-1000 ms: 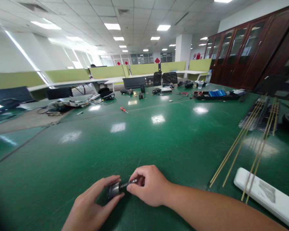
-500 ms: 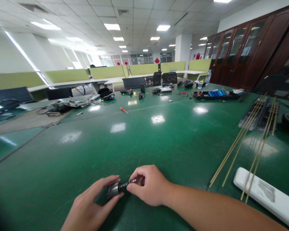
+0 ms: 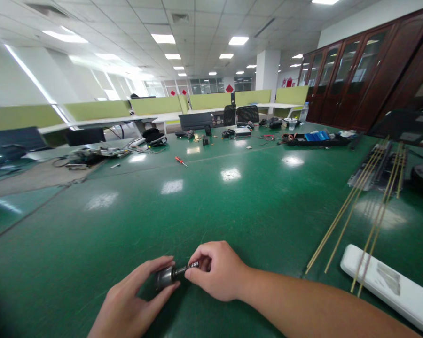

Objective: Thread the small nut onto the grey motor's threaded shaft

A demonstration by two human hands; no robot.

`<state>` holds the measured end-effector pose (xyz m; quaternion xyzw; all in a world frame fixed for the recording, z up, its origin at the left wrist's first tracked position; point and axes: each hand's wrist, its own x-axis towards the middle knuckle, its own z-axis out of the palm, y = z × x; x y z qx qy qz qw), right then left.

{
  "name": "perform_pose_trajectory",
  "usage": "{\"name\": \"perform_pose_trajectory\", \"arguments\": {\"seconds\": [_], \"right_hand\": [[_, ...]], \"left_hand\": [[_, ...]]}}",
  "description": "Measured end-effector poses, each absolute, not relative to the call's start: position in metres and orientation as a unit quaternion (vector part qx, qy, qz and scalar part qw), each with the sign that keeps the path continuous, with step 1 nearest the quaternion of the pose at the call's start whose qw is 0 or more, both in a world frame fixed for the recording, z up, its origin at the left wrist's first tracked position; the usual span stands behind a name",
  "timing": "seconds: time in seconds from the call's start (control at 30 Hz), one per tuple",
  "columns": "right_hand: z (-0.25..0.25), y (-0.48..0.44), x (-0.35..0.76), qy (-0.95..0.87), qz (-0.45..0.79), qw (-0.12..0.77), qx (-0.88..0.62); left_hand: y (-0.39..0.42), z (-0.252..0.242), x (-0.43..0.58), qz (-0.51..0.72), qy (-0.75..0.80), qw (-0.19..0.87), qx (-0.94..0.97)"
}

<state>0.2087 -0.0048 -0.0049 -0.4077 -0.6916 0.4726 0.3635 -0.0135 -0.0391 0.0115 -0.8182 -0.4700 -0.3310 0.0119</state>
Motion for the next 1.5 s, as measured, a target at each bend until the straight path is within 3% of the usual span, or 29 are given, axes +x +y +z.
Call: {"name": "perform_pose_trajectory", "arguments": {"seconds": [1.5], "right_hand": [[-0.0006, -0.0063, 0.2096, -0.673, 0.49, 0.374, -0.409]], "left_hand": [[-0.0373, 0.015, -0.015, -0.335, -0.48, -0.018, -0.811]]}}
